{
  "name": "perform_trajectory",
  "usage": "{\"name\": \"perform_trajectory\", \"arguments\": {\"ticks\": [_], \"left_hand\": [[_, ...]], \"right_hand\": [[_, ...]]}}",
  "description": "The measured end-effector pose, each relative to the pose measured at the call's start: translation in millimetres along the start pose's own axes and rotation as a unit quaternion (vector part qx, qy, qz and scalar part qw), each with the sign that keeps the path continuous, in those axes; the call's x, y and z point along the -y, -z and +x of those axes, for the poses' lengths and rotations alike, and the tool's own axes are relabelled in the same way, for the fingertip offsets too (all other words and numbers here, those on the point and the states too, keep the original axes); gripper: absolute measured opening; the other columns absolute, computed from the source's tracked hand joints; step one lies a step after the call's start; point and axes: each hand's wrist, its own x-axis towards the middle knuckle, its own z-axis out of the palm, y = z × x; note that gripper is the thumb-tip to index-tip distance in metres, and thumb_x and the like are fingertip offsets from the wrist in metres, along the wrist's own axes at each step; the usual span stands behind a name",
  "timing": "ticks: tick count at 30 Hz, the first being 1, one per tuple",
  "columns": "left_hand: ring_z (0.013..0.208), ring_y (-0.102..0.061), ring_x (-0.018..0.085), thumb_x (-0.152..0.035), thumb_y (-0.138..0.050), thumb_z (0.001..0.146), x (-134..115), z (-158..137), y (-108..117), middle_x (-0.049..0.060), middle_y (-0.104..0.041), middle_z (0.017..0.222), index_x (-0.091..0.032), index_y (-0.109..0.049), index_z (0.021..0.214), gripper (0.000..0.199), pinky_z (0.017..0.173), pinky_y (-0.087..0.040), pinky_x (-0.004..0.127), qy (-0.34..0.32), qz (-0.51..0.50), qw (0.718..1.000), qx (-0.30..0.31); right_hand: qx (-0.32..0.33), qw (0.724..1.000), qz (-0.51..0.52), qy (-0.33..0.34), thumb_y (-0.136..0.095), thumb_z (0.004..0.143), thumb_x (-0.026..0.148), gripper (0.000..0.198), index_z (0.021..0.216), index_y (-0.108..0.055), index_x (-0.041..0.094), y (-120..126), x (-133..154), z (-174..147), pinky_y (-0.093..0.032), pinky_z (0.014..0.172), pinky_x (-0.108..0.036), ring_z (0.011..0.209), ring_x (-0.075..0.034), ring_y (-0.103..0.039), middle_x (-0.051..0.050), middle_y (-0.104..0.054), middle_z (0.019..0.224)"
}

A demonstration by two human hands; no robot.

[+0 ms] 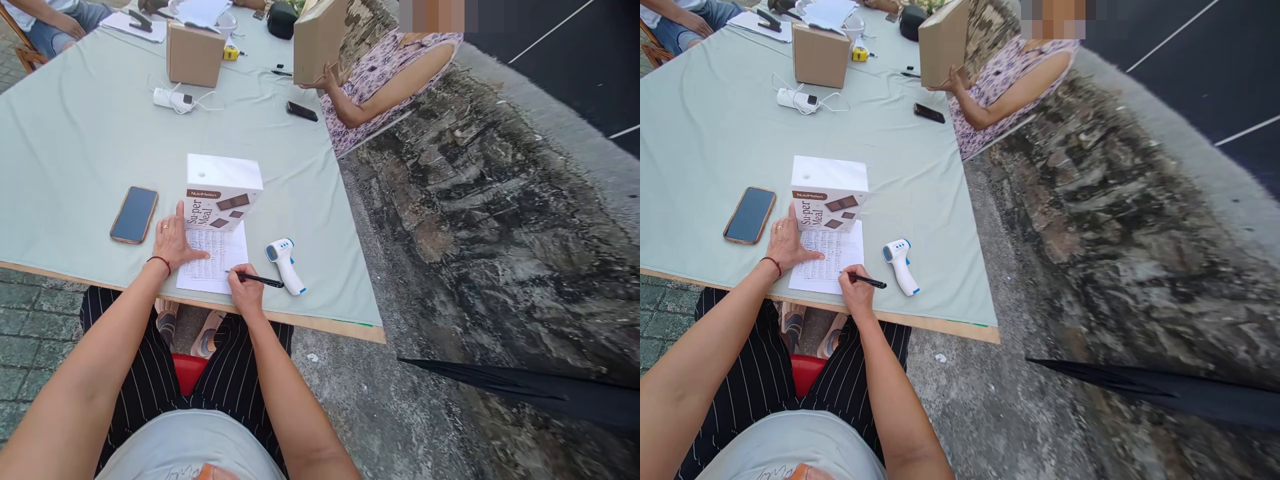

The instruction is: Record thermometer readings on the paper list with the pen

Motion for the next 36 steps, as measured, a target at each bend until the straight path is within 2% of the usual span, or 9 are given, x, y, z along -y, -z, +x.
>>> {"name": "perform_trajectory", "arguments": {"ticks": [7, 11, 16, 20, 22, 25, 28, 32, 36], "left_hand": [[0.139, -0.036, 0.037, -0.058, -0.072, 0.071, 4, 1, 3, 0.019, -0.045, 0.146, -0.015, 0.003, 0.157, 0.122, 0.118, -0.018, 0.056, 0.003, -0.029, 0.999, -0.016], [0.142, -0.035, 0.035, -0.053, -0.059, 0.083, 8, 3, 3, 0.019, -0.04, 0.153, -0.014, 0.0, 0.156, 0.102, 0.117, -0.021, 0.056, 0.011, -0.061, 0.998, -0.026], [0.14, -0.038, 0.036, -0.047, -0.057, 0.084, 12, 5, 0, 0.02, -0.046, 0.149, -0.011, -0.01, 0.155, 0.092, 0.116, -0.023, 0.057, 0.004, -0.06, 0.998, -0.03], [0.139, -0.039, 0.036, -0.047, -0.056, 0.085, 15, 5, -4, 0.02, -0.049, 0.145, -0.01, -0.02, 0.153, 0.086, 0.116, -0.025, 0.056, -0.002, -0.044, 0.998, -0.048], [0.138, -0.04, 0.037, -0.048, -0.056, 0.085, 16, 5, -6, 0.02, -0.05, 0.144, -0.01, -0.027, 0.15, 0.08, 0.115, -0.026, 0.055, -0.005, -0.026, 0.998, -0.053], [0.136, -0.042, 0.038, -0.048, -0.056, 0.085, 19, 6, -9, 0.02, -0.053, 0.14, -0.011, -0.037, 0.145, 0.073, 0.114, -0.028, 0.056, -0.013, -0.003, 0.999, -0.053], [0.135, -0.043, 0.038, -0.047, -0.054, 0.086, 22, 6, -11, 0.02, -0.055, 0.138, -0.011, -0.038, 0.144, 0.07, 0.114, -0.029, 0.057, -0.02, 0.005, 0.998, -0.061], [0.139, -0.038, 0.038, -0.044, -0.049, 0.089, 25, 6, -14, 0.021, -0.049, 0.145, -0.01, -0.038, 0.145, 0.066, 0.115, -0.027, 0.058, -0.035, 0.001, 0.996, -0.076], [0.146, -0.027, 0.039, -0.051, -0.047, 0.091, 28, 4, -16, 0.023, -0.032, 0.156, -0.013, -0.034, 0.146, 0.068, 0.118, -0.018, 0.062, -0.041, -0.037, 0.992, -0.115]], "right_hand": [[-0.048, 0.999, 0.022, 0.003, -0.051, 0.075, 0.038, 0.016, 0.071, -0.053, 0.022, -1, -4, -3, -0.044, 0.061, -0.029, 0.059, -0.015, -0.049, 0.003, -0.054, 0.063], [-0.071, 0.994, -0.004, 0.077, -0.05, 0.087, 0.04, 0.024, 0.091, -0.062, 0.02, 9, -12, 5, -0.049, 0.075, -0.033, 0.078, -0.019, -0.059, -0.004, -0.064, 0.084], [0.039, 0.956, -0.172, 0.235, -0.038, 0.094, 0.02, 0.034, 0.119, -0.062, 0.019, 27, -31, 43, -0.05, 0.09, -0.039, 0.103, -0.024, -0.059, -0.012, -0.062, 0.107], [0.122, 0.909, -0.295, 0.269, -0.034, 0.088, 0.004, 0.051, 0.133, -0.057, 0.017, 32, -42, 70, -0.05, 0.092, -0.044, 0.106, -0.026, -0.057, -0.016, -0.06, 0.112], [0.133, 0.902, -0.311, 0.268, -0.034, 0.086, 0.002, 0.055, 0.133, -0.058, 0.019, 31, -44, 77, -0.05, 0.093, -0.044, 0.106, -0.026, -0.056, -0.015, -0.06, 0.114], [0.105, 0.917, -0.289, 0.252, -0.033, 0.083, 0.001, 0.059, 0.134, -0.058, 0.021, 22, -43, 82, -0.048, 0.098, -0.047, 0.111, -0.026, -0.055, -0.014, -0.059, 0.123], [0.086, 0.941, -0.233, 0.229, -0.034, 0.081, 0.004, 0.066, 0.144, -0.047, 0.02, 8, -40, 86, -0.041, 0.109, -0.052, 0.125, -0.027, -0.05, -0.013, -0.057, 0.135], [0.137, 0.963, -0.152, 0.174, -0.039, 0.082, 0.013, 0.073, 0.154, -0.028, 0.02, -9, -32, 91, -0.034, 0.116, -0.053, 0.14, -0.026, -0.038, -0.011, -0.045, 0.15], [0.177, 0.969, -0.078, 0.154, -0.041, 0.085, 0.017, 0.072, 0.155, -0.025, 0.023, -12, -18, 86, -0.035, 0.117, -0.051, 0.14, -0.025, -0.041, -0.009, -0.045, 0.151]]}}
